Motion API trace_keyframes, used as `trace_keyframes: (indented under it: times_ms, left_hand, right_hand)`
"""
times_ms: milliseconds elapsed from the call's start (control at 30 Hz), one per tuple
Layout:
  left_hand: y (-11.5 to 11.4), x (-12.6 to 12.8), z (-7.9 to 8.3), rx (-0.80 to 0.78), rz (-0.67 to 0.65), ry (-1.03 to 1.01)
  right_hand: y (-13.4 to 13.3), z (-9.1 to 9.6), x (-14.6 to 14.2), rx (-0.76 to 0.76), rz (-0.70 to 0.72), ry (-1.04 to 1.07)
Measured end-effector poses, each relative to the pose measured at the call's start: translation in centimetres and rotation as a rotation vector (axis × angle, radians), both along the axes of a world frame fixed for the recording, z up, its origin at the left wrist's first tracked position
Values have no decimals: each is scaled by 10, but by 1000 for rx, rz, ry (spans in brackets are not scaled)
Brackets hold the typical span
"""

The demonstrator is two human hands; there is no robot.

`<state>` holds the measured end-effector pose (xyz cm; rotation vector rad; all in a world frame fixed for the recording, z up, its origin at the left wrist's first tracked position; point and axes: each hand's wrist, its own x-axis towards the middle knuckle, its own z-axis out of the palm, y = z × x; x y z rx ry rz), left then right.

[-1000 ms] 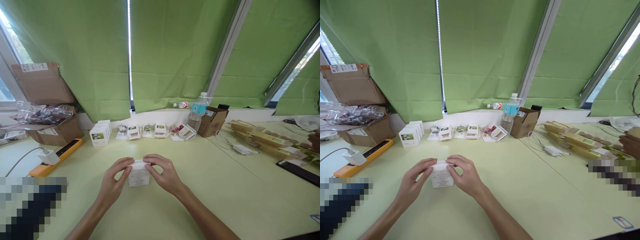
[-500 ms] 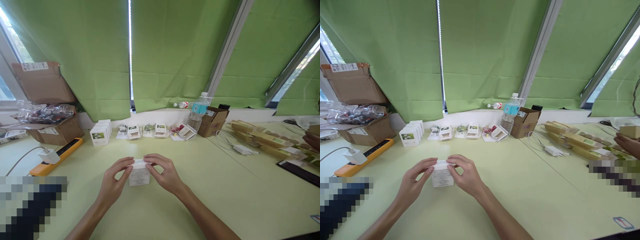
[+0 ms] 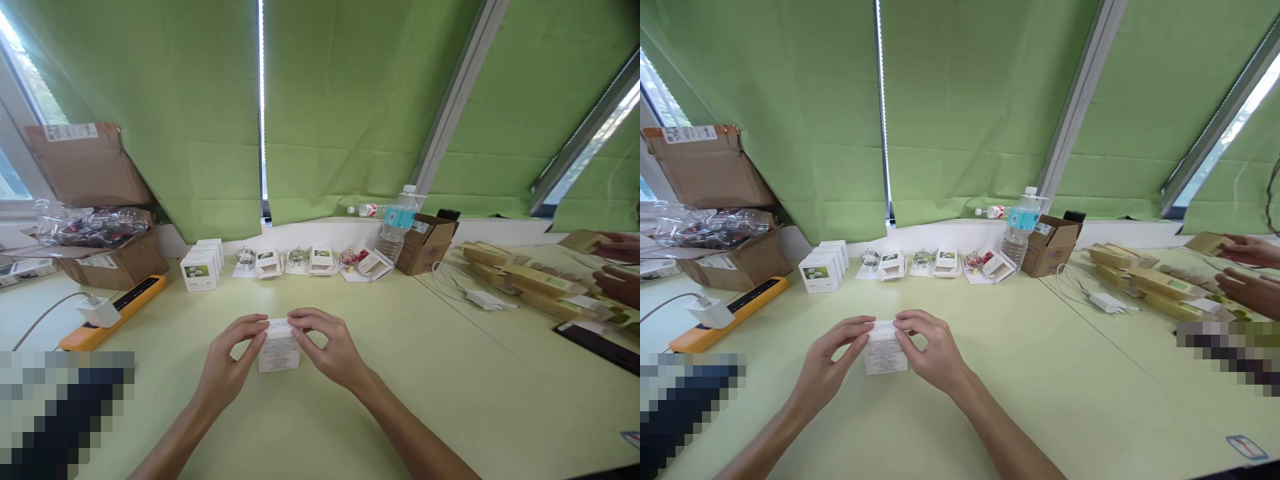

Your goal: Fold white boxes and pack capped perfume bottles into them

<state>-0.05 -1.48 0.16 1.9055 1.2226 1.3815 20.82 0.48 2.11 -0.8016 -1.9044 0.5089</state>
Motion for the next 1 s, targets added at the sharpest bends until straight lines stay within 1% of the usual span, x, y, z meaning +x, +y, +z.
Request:
trace_keyframes:
  times_ms: [100,233,400,567,700,1000]
  left_hand:
    - [1,0,0,-8,-9,-15]
    - [1,0,1,-45,-17,-61]
    - [-1,2,7,-200,-14,-164]
    - [1,3,12,-334,-20,-248]
    - [1,4,13,-350,-49,-274]
    - [0,4,14,-346,-67,-280]
  right_hand:
    - [-1,3,-1,-35,2,16]
    - [-2,6,-2,-144,-14,39]
    - [1,5,0,-373,-7,103]
    - [7,1,2,-549,76,194]
    - [8,1,2,-590,101,219]
    - [8,0,3,-583,105,205]
